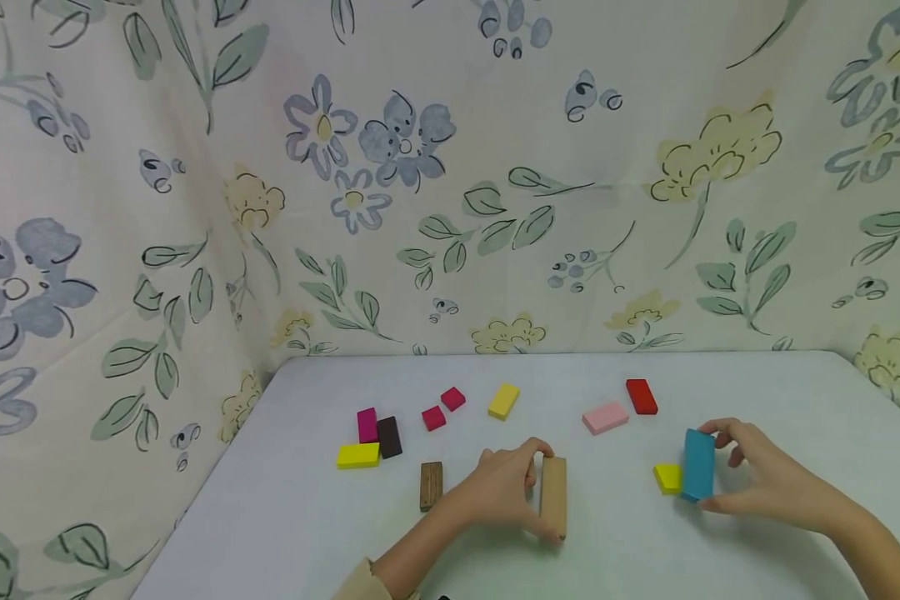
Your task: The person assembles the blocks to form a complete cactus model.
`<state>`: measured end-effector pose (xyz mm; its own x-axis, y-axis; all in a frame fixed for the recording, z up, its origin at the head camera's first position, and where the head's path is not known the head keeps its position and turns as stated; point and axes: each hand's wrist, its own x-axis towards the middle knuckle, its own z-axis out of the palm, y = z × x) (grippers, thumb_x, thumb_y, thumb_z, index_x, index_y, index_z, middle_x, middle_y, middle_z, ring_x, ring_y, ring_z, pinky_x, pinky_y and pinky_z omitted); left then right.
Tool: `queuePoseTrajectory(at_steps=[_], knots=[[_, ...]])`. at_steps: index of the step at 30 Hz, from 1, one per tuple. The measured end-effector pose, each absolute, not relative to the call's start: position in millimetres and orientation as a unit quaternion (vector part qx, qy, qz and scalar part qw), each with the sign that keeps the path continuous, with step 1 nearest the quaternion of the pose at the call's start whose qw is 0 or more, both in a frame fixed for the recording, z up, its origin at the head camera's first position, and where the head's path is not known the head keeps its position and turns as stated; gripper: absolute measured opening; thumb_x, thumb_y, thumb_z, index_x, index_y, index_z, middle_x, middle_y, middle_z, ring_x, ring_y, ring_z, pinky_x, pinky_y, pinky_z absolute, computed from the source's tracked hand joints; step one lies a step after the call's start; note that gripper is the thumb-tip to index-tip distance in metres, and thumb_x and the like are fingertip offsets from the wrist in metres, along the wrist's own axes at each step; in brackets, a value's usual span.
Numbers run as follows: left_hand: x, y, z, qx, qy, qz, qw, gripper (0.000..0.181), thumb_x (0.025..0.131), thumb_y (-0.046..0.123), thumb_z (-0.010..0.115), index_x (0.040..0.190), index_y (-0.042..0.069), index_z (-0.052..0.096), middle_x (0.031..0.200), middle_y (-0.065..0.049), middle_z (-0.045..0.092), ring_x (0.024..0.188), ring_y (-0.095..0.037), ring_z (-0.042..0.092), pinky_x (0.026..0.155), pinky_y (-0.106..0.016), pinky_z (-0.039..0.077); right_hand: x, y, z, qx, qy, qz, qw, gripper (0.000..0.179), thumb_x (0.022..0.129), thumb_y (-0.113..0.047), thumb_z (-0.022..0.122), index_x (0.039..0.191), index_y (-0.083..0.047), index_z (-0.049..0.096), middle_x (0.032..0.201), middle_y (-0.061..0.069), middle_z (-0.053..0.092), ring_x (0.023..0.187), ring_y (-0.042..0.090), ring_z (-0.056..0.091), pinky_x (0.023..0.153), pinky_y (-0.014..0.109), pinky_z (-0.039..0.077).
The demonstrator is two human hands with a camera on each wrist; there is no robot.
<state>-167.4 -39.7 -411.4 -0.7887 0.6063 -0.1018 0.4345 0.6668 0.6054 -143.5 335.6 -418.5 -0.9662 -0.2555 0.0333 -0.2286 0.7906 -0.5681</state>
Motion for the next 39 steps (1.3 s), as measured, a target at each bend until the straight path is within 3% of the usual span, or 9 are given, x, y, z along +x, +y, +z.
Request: queuePoseTrajectory(at_steps=[9,14,27,39], knots=[[-150.5,-47.9,-435.9,0.287,0.906,0.268,0.161,0.09,0.067,0.054,0.099,0.137,0.03,0.047,0.077,0.016,0.048,0.066,0.001,0.045,0.076,-0.027,0.031,-147.7,319.2,-411.9,-0.146,0.941,-0.306,0.006,0.088,0.075,-0.021,0.094,0.141,0.005,0.042,0.122,0.016,0.053,0.105,0.031,0.051,0.067,0.024,0.047],[-134.1,-52.0,-423.0,0.257,0.91,0.262,0.193,0.088,0.067,0.049,0.1,0.135,0.027,0.048,0.077,0.012,0.052,0.068,-0.001,0.048,0.074,-0.027,0.032,-150.6,308.0,-408.5,-0.153,0.934,-0.322,0.005,0.088,0.074,-0.021,0.094,0.141,0.004,0.043,0.122,0.016,0.052,0.106,0.031,0.051,0.067,0.026,0.048],[-115.0,-55.7,-419.2,0.293,0.916,0.212,0.174,0.086,0.072,0.047,0.097,0.136,0.018,0.047,0.07,0.016,0.051,0.064,0.002,0.049,0.074,-0.023,0.031,-159.5,273.1,-399.3,-0.185,0.916,-0.357,0.011,0.088,0.073,-0.025,0.094,0.139,0.004,0.044,0.124,0.014,0.054,0.109,0.03,0.051,0.072,0.029,0.052],[-112.9,-61.3,-420.2,0.264,0.89,0.294,0.227,0.081,0.076,0.033,0.098,0.137,0.014,0.049,0.069,0.015,0.054,0.061,-0.001,0.05,0.081,-0.028,0.037,-168.7,236.9,-393.8,-0.199,0.91,-0.363,0.02,0.087,0.07,-0.026,0.096,0.137,0.002,0.046,0.118,0.01,0.057,0.106,0.028,0.053,0.077,0.035,0.053]])
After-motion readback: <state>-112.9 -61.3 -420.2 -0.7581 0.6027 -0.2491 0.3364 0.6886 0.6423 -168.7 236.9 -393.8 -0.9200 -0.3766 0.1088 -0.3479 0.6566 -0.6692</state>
